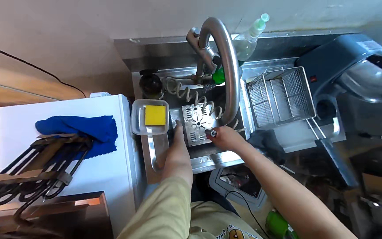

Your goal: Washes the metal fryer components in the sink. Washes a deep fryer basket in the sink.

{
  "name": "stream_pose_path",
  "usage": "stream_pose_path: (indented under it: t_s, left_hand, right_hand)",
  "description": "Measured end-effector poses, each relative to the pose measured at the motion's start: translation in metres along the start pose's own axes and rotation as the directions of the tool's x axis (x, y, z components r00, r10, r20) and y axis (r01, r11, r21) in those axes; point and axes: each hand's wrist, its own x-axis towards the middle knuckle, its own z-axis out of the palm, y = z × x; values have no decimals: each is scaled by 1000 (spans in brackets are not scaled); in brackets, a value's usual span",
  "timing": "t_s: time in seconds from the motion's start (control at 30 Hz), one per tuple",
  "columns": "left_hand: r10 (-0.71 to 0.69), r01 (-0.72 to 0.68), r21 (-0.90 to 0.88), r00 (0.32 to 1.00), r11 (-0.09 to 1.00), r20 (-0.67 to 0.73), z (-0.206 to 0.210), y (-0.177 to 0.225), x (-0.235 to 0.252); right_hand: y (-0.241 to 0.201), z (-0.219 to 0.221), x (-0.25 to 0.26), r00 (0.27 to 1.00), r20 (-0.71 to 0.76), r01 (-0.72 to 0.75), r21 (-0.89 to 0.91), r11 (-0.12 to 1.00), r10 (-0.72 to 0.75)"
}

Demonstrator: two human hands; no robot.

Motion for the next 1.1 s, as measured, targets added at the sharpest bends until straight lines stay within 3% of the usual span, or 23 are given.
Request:
stream_pose_path:
  t_s: [0.17,0.33,0.43,0.5,0.53,0.57,0.63,0.7,0.83,1.1]
  left_hand:
    - [61,-75,89,987,993,148,18,-1,-4]
    - [188,-186,-30,952,982,243,35,-6,-15]
    - [118,-121,0,968,993,220,40,-6,-11]
    - [79,-85,10,960,996,267,40,-13,27]
    - [184,-196,1,919,981,348,38,-32,67]
    - [447,-453,-71,824,889,348,44,-67,124]
    - [305,-304,-56,893,951,330,51,-67,163]
    - [181,-198,26,937,980,298,46,-51,151]
    - [158,-212,145,937,967,312,30,-40,125]
    - [220,-306,254,923,918,317,19,-47,142]
  right_hand:
    - [0,-8,-9,999,-15,-32,-20,999,32]
    - [11,-9,-18,983,-50,-178,-51,983,176]
    - [20,-6,-19,990,-14,-143,-32,989,143]
    - [20,-6,-19,993,37,-107,-50,993,109]
    - [20,-5,-18,993,11,-114,-48,992,114]
    - [20,-5,-17,991,-29,-133,-40,990,132]
    - [21,-6,-14,987,-84,-143,-23,990,140]
    - [18,-7,-13,992,-55,-118,-27,993,116]
    - [14,-11,-16,987,-60,-151,-31,988,149]
    - [18,-7,-10,993,-61,-98,4,995,98]
